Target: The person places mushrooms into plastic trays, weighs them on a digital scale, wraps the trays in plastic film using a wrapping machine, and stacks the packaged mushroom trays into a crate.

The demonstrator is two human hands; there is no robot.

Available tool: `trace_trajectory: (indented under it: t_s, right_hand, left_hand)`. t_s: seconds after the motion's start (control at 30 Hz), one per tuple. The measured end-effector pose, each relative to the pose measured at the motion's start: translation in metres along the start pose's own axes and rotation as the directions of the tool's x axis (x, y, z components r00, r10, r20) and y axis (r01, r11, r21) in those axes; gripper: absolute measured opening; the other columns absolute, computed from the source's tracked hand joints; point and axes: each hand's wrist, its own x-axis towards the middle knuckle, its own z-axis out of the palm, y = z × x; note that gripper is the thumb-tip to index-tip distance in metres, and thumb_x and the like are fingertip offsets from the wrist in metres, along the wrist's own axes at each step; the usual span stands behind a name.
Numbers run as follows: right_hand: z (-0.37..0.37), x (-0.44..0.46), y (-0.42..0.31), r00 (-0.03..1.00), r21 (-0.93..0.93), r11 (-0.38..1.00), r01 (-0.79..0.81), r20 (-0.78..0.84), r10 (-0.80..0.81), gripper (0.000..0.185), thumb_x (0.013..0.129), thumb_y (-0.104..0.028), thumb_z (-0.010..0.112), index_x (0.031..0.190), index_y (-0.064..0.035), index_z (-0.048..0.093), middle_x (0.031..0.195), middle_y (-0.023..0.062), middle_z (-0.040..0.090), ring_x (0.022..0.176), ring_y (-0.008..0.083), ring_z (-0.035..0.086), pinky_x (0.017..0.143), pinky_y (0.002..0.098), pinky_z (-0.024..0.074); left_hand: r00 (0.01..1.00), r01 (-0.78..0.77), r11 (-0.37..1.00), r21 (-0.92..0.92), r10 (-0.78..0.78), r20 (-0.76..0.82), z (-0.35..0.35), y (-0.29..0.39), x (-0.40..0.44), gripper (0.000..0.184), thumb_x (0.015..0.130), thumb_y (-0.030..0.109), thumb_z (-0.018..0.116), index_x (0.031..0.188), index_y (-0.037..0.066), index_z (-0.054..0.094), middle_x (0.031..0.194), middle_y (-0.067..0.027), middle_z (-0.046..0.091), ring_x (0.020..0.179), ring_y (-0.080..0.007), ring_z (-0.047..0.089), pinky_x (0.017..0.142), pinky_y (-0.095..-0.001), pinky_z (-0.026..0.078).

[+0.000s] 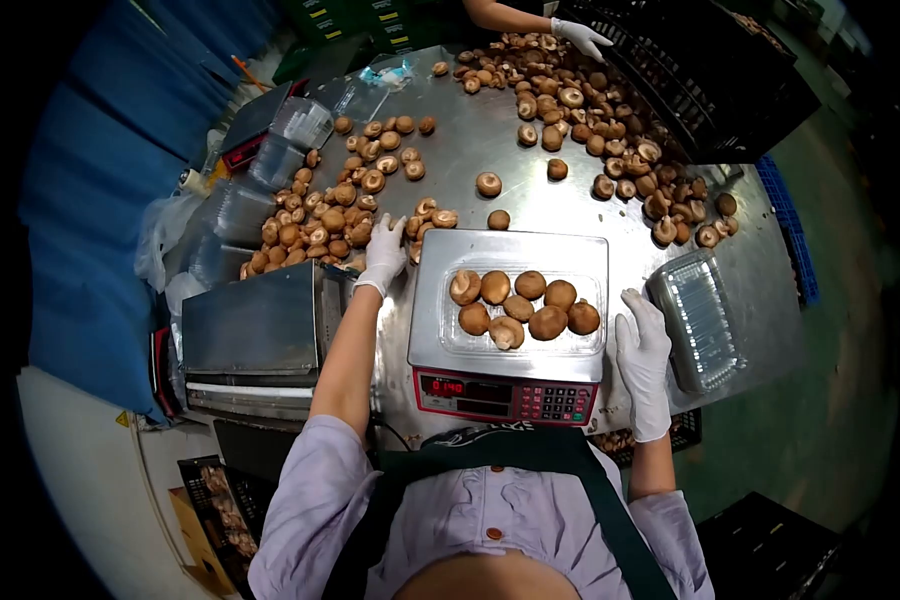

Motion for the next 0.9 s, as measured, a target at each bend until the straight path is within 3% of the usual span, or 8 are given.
trace_trajectory:
  t_s: [0.07,0.23,0.3,0.5,0.7,0.77,0.83,0.9]
  right_hand:
    - [-0.002,0.0,-0.001,1.0,-0.006,1.0,-0.01,0.0,0.01,0.031,0.082,-0.005,0.059,0.113,-0.0067,0.06,0.112,0.0154,0.06,0.107,0.0274,0.056,0.093,0.0324,0.0437]
    - [0.001,0.0,-0.004,1.0,0.021,0.999,-0.025,0.001,0.025,0.028,0.083,-0.005,0.059,0.111,-0.0058,0.061,0.11,0.015,0.06,0.106,0.0269,0.057,0.092,0.0323,0.0441]
    - [0.001,-0.002,-0.006,1.0,0.029,0.999,-0.025,0.001,0.025,0.027,0.083,-0.005,0.058,0.11,-0.0054,0.061,0.109,0.0147,0.061,0.105,0.0264,0.057,0.092,0.0321,0.0441]
    - [0.005,-0.005,-0.01,0.999,0.042,0.999,-0.008,0.05,0.006,0.026,0.085,-0.004,0.057,0.111,-0.0031,0.061,0.109,0.0125,0.061,0.105,0.0224,0.057,0.093,0.0299,0.0425]
    - [0.01,0.0,-0.017,0.999,0.048,0.999,0.015,0.031,-0.017,0.026,0.084,-0.003,0.057,0.11,-0.0043,0.062,0.109,0.0125,0.061,0.105,0.0226,0.057,0.093,0.0301,0.0429]
    - [0.012,-0.001,-0.019,0.998,0.07,0.996,0.057,0.027,-0.059,0.025,0.082,-0.004,0.059,0.107,-0.006,0.062,0.108,0.015,0.061,0.103,0.027,0.057,0.091,0.0326,0.0442]
    - [0.011,-0.001,-0.023,0.998,0.057,0.997,0.05,0.035,-0.052,0.024,0.082,-0.004,0.059,0.107,-0.0056,0.062,0.108,0.0155,0.061,0.104,0.0274,0.057,0.091,0.0329,0.0442]
    - [0.01,-0.001,-0.025,0.997,0.047,0.998,0.051,0.048,-0.053,0.024,0.083,-0.004,0.059,0.107,-0.0055,0.061,0.108,0.0157,0.061,0.104,0.0274,0.057,0.091,0.0329,0.0445]
  left_hand:
    - [0.999,-0.024,0.992,0.124,0.029,-0.041,0.001,0.0,-0.002,0.047,0.078,0.007,0.059,0.122,0.023,0.054,0.125,-0.0133,0.049,0.108,-0.0306,0.051,0.085,-0.0425,0.046]
    - [0.999,0.02,1.0,0.012,-0.019,-0.045,-0.023,0.013,-0.016,0.044,0.078,0.006,0.061,0.12,0.019,0.056,0.11,-0.0142,0.057,0.097,-0.0315,0.057,0.082,-0.0392,0.047]
    - [0.934,0.106,0.918,-0.383,-0.224,-0.278,-0.031,0.024,-0.024,0.046,0.076,0.005,0.063,0.121,0.016,0.056,0.11,-0.0157,0.057,0.098,-0.033,0.057,0.085,-0.0404,0.046]
    - [0.931,0.06,0.517,-0.854,-0.338,-0.14,-0.111,0.093,-0.082,0.043,0.075,0.001,0.066,0.117,0.006,0.058,0.118,-0.0123,0.057,0.108,-0.022,0.055,0.092,-0.0309,0.045]
    - [0.747,-0.467,0.794,-0.389,0.119,-0.655,-0.082,0.113,-0.154,0.059,0.074,-0.007,0.061,0.13,0.003,0.045,0.127,-0.0136,0.053,0.109,-0.0228,0.056,0.09,-0.0299,0.047]
    - [0.922,-0.257,0.874,-0.413,0.094,-0.375,-0.062,0.12,-0.177,0.067,0.071,-0.005,0.064,0.134,0.003,0.04,0.131,-0.0155,0.049,0.118,-0.0285,0.05,0.096,-0.0348,0.044]
    - [0.92,-0.305,0.913,-0.27,0.209,-0.333,-0.081,0.136,-0.188,0.074,0.071,-0.001,0.066,0.138,0.003,0.035,0.138,-0.017,0.041,0.128,-0.0315,0.039,0.102,-0.0386,0.036]
    - [0.977,-0.209,0.905,-0.371,0.211,-0.037,-0.085,0.133,-0.2,0.076,0.077,0.015,0.065,0.142,0.006,0.027,0.144,-0.0199,0.029,0.134,-0.0319,0.028,0.111,-0.0406,0.021]
